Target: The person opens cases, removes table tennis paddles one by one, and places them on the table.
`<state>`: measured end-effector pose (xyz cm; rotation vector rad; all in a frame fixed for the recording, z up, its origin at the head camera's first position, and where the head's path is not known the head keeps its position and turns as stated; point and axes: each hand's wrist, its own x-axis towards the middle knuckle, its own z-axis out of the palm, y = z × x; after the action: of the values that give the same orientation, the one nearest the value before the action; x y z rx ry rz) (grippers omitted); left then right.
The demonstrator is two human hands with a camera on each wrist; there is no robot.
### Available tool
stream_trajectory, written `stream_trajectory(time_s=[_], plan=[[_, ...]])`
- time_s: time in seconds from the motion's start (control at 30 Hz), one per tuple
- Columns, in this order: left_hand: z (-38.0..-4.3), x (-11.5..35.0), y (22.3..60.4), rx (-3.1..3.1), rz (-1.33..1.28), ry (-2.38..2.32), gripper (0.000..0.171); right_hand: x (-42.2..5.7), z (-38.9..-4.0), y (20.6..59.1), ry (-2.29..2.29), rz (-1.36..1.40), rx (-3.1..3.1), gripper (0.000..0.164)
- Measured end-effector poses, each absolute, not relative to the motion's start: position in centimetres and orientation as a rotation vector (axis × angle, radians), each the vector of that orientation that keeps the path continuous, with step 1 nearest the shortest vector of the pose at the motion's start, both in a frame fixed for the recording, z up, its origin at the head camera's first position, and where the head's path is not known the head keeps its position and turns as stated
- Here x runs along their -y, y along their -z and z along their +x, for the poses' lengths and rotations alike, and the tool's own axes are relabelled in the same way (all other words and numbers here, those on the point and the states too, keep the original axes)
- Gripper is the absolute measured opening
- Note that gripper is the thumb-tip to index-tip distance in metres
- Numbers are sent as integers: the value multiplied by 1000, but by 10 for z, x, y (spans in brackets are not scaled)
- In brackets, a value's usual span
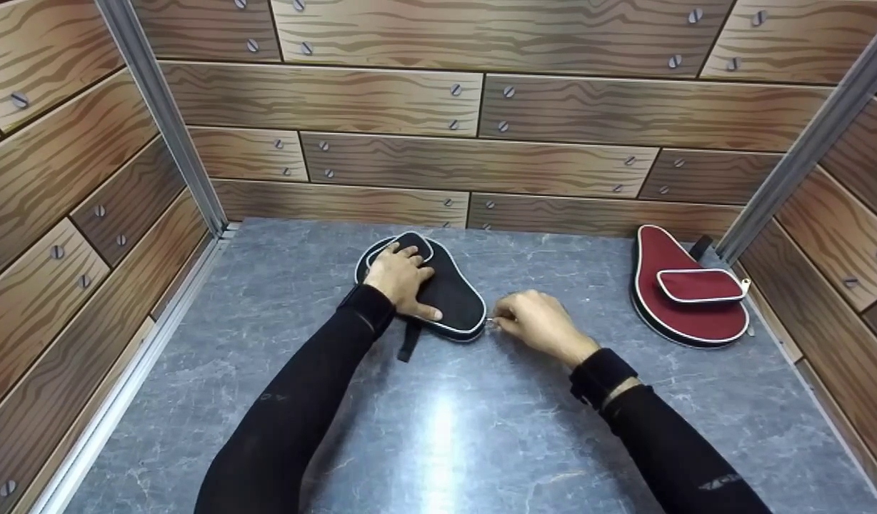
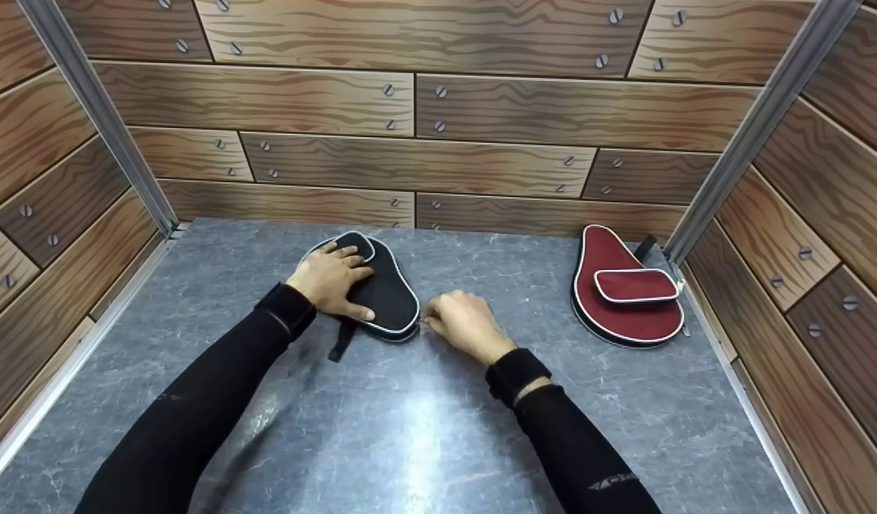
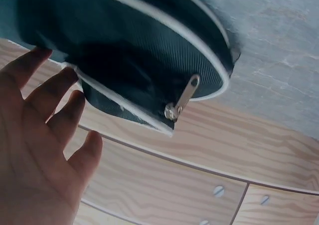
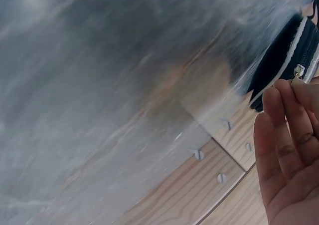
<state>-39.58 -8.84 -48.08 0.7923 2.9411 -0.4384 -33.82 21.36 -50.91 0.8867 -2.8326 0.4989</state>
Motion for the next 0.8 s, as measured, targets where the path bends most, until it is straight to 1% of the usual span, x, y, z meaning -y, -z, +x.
stream_trajectory(time_s=[0.1, 0.23, 0.8], plan=[[-381, 91, 468, -2946, 815, 459, 102, -220, -343, 509, -491, 855, 2841, 6], [-373, 95, 464, -2957, 852, 413, 97, -227, -348, 509, -498, 811, 2843, 5], [-366, 108, 476, -3010, 954, 316, 94, -242, -373, 508, -484, 630, 2848, 11]])
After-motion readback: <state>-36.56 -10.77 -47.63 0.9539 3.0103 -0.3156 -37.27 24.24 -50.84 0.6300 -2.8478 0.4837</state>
